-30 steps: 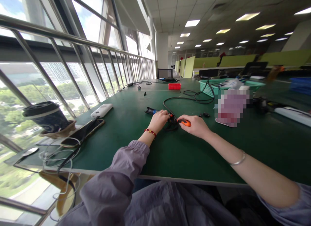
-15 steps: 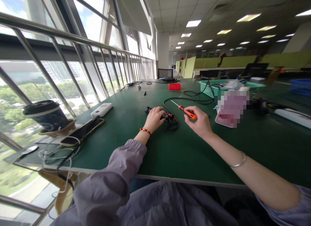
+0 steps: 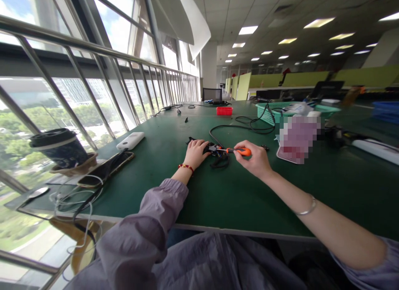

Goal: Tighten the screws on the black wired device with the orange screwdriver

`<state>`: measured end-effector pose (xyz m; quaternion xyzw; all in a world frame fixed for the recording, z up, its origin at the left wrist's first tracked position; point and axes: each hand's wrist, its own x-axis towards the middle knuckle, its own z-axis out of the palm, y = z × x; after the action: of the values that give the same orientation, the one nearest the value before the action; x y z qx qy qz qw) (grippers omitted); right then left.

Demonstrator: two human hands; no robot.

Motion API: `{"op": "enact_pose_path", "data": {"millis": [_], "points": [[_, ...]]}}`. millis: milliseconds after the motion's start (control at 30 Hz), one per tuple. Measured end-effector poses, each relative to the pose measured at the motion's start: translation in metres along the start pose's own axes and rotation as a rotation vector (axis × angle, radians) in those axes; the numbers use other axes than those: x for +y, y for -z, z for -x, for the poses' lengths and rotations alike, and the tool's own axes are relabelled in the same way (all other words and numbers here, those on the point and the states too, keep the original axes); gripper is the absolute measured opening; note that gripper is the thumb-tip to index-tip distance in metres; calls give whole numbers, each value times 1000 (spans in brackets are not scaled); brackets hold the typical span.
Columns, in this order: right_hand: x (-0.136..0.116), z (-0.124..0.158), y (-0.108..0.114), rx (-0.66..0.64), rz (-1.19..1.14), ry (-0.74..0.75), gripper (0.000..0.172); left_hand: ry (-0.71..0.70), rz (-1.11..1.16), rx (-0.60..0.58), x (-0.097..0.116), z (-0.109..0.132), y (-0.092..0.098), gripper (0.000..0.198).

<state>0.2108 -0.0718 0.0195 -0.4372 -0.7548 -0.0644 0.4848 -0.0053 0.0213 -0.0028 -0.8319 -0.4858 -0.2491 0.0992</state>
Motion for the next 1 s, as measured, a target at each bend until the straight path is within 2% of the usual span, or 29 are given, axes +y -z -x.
{"op": "enact_pose_path", "data": {"millis": [1000], "points": [[5, 1, -4, 0, 15, 36, 9, 46, -90, -24, 9, 0, 0, 42]]}}
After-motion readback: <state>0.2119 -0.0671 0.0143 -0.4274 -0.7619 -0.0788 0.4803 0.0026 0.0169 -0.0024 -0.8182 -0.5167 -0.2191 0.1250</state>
